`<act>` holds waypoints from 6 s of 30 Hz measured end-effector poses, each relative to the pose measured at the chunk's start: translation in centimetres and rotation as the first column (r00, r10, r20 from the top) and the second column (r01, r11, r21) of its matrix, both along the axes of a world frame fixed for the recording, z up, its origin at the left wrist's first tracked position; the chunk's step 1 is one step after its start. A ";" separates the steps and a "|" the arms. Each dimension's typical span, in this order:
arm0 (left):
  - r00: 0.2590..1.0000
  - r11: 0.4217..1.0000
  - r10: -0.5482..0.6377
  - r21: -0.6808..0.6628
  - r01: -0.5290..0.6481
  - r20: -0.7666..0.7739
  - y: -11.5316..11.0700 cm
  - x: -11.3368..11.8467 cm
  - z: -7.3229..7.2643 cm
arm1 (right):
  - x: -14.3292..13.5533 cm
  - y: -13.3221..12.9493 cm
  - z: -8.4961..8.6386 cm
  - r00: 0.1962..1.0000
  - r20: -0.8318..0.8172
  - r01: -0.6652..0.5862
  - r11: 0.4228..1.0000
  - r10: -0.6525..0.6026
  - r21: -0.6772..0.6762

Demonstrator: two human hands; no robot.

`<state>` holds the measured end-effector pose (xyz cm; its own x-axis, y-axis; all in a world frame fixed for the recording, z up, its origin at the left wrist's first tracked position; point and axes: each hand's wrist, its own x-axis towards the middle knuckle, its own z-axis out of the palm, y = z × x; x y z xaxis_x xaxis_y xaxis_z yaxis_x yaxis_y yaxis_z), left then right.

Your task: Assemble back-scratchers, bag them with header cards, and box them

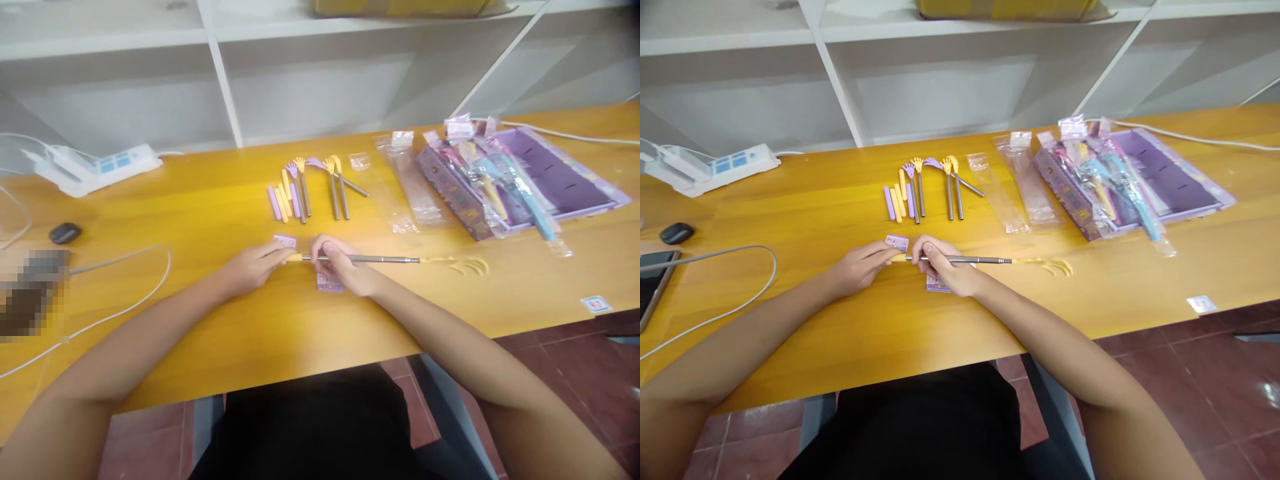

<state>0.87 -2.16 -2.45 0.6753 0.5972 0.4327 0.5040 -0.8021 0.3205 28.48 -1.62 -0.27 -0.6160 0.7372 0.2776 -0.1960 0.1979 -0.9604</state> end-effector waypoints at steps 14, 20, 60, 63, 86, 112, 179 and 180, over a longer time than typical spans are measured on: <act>0.998 0.999 0.012 0.044 -0.015 0.066 0.1 0.5 0.5 | 0.1 0.5 0.3 0.998 0.049 0.054 0.994 -0.049 -0.097; 0.985 0.990 0.092 -0.117 -0.075 0.145 0.0 0.8 1.6 | 1.5 2.1 1.2 0.753 -0.336 0.562 0.818 -0.566 -0.118; 0.946 0.894 0.269 -0.411 -0.177 0.179 0.9 0.5 2.1 | 1.4 3.5 1.2 0.701 -0.256 0.624 0.746 -0.666 -0.233; 0.943 0.895 0.268 -0.413 -0.168 0.197 0.9 0.5 2.1 | 1.4 3.3 1.1 0.706 -0.282 0.611 0.760 -0.650 -0.222; 0.903 0.823 0.377 -0.521 -0.226 0.204 1.0 0.7 2.7 | 0.5 2.5 0.1 0.791 -0.272 0.501 0.836 -0.547 -0.223; 0.890 0.782 0.378 -0.603 -0.159 0.256 1.2 0.6 2.0 | -1.4 1.7 -0.3 0.873 -0.198 0.421 0.894 -0.446 -0.155; 0.995 0.821 0.100 -0.565 -0.084 -0.002 0.0 1.5 3.2 | -0.2 1.0 2.0 0.800 -0.036 0.581 0.788 -0.599 -0.202; 0.996 0.815 0.090 -0.575 -0.072 0.004 0.0 1.5 3.2 | -0.2 0.9 2.6 0.788 -0.055 0.590 0.778 -0.613 -0.213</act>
<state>2.36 -2.20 0.71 0.6059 0.7954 0.0134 0.5418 -0.4249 0.7252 28.25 -0.73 2.34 -0.0019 0.9890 0.1477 -0.2046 0.1441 -0.9682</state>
